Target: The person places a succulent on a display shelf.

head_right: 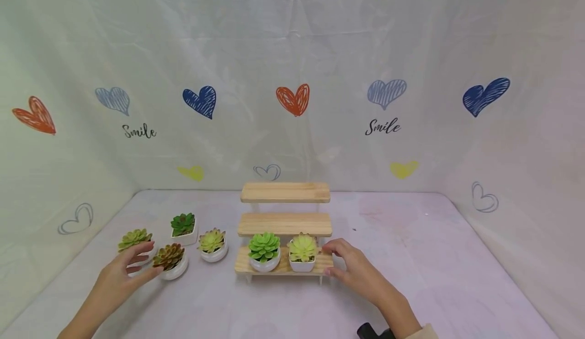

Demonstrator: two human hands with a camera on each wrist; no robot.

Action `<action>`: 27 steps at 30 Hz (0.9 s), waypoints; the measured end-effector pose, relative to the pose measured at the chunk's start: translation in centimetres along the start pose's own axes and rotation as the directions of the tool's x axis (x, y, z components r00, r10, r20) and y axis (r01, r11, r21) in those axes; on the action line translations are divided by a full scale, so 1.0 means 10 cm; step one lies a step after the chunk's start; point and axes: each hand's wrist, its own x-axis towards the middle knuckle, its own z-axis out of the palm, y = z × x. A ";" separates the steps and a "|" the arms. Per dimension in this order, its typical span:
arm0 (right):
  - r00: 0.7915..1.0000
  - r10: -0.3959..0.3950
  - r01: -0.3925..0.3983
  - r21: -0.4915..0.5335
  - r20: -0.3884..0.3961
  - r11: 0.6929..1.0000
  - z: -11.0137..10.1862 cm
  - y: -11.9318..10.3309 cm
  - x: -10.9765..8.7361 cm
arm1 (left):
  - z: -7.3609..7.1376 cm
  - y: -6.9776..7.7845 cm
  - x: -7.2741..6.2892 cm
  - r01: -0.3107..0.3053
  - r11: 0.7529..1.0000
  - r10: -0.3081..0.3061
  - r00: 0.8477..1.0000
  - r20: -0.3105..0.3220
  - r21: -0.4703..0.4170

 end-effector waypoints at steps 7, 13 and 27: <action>1.000 0.008 -0.008 -0.005 -0.002 1.000 -0.02 -0.01 0.00 | 0.01 -0.08 0.06 0.104 0.994 -0.098 0.984 0.152 -0.036; 1.000 0.013 -0.013 0.001 0.003 1.000 -0.02 -0.01 0.00 | 0.04 -0.17 0.12 0.160 0.986 -0.145 0.961 0.236 -0.047; 1.000 0.007 -0.007 0.009 0.007 1.000 -0.01 -0.02 0.00 | 0.08 -0.19 0.19 0.144 0.989 -0.133 0.953 0.273 -0.018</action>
